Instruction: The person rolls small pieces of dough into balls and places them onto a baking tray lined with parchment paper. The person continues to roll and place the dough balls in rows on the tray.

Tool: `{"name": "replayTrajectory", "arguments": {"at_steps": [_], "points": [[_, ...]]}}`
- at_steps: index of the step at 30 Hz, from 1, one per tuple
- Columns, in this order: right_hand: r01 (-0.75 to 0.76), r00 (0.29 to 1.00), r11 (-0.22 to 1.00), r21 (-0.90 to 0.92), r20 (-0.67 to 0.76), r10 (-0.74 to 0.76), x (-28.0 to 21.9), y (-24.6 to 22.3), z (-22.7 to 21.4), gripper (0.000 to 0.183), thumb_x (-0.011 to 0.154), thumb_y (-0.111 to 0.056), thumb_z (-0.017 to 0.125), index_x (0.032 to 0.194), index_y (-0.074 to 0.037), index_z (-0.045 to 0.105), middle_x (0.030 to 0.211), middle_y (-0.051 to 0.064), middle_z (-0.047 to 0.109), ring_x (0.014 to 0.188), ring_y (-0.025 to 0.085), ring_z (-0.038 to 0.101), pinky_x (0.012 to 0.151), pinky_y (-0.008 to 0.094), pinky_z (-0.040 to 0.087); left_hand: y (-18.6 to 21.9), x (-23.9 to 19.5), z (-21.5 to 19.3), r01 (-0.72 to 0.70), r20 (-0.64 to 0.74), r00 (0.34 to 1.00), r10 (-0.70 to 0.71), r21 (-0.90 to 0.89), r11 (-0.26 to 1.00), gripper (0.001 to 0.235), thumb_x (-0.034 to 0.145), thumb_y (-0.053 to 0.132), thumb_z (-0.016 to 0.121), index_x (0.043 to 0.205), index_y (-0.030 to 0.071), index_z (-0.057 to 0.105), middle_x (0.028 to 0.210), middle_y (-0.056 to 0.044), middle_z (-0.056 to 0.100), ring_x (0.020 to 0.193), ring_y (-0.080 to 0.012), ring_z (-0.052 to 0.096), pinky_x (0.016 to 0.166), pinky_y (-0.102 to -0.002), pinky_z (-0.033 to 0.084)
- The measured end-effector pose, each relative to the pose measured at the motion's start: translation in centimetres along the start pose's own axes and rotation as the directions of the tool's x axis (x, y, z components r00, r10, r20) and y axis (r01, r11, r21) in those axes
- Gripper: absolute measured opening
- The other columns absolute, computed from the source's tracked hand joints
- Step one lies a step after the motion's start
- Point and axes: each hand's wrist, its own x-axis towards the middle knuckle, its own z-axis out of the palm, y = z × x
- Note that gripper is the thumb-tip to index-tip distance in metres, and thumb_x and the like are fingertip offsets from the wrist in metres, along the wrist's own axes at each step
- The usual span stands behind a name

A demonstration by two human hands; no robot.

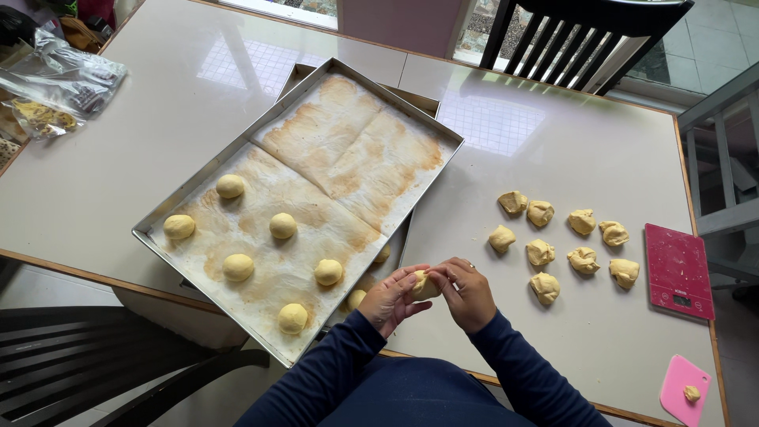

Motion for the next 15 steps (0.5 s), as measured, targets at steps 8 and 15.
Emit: {"name": "replayTrajectory", "arguments": {"at_steps": [8, 15], "points": [[-0.018, 0.999, 1.000, 0.017, 0.045, 0.018, -0.5, -0.4, 1.0, 0.017, 0.081, -0.020, 0.085, 0.095, -0.012, 0.078, 0.082, 0.004, 0.070, 0.072, 0.021, 0.066, 0.066, 0.029, 0.057, -1.5, 1.4, -2.5, -0.090, -0.100, 0.990, 0.103, 0.121, 0.989, 0.044, 0.093, 0.024, 0.077, 0.132, 0.007, 0.064, 0.116, -0.010, 0.070, 0.096, -0.0236, 0.076, 0.085, -0.038, 0.066], [-0.219, 0.976, 0.928, 0.302, 0.045, 0.215, 0.0, -1.2, 1.7, 0.029, 0.103, -0.016, 0.059, 0.082, -0.003, 0.075, 0.069, 0.013, 0.069, 0.054, 0.025, 0.073, 0.049, 0.032, 0.065, -0.5, 0.0, 0.4, -0.283, -0.074, 0.956, 0.283, 0.007, 0.959, 0.074, 0.094, 0.014, 0.073, 0.158, 0.014, 0.037, 0.138, -0.009, 0.058, 0.119, -0.0242, 0.067, 0.101, -0.038, 0.058]]}}
